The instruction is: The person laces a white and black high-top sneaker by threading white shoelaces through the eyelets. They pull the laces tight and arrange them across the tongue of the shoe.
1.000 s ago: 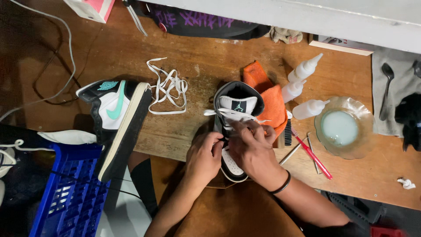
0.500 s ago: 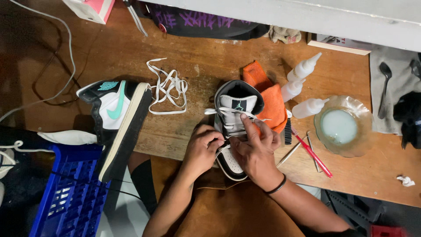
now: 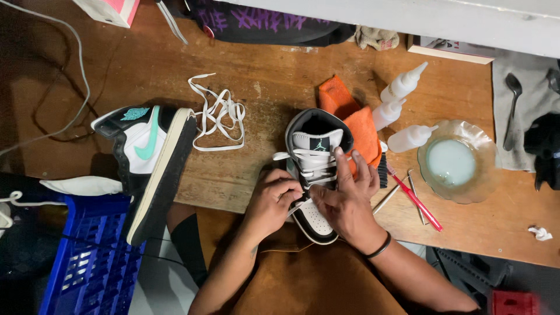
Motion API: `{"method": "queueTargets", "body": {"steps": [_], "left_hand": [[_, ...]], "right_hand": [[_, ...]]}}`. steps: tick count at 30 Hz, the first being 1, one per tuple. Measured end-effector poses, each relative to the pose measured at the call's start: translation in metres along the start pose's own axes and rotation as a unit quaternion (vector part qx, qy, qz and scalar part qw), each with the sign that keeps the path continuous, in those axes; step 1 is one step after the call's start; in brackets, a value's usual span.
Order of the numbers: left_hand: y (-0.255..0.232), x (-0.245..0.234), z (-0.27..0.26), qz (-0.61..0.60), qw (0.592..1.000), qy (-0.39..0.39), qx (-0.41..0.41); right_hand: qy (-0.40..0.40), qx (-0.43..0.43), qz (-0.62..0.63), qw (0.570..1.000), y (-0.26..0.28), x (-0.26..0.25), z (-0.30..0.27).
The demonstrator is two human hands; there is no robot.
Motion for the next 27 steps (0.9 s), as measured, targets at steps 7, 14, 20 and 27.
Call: {"method": "queueTargets", "body": {"steps": [7,14,20,27], "left_hand": [[-0.006,-0.001,0.006,0.043,0.998,0.004,-0.037],[-0.034,-0.007,0.014,0.086,0.994,-0.051,0.035],[-0.025,0.002,0.005,0.193,0.968,-0.063,0.146],[-0.052,-0.004,0.001,0.213,0.947,-0.126,0.206]], "right_hand": [[0.035,0.026,0.085,0.995,-0.007,0.004,0.006],[-0.001,-0.025,0.113,0.993,-0.004,0.005,0.011],[-0.044,-0.068,0.175,0.981,-0.006,-0.005,0.009],[-0.078,0.035,0.375,0.923,-0.03,-0.037,0.004]]}}
Point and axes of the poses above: each hand's wrist, its own z-axis towards the middle knuckle, its own x-axis out of the palm, y = z × x, the point moved 5 cm from there along z, towards the middle knuckle, and after that the axes turned 3 degrees about x, right-handed, at the moved point
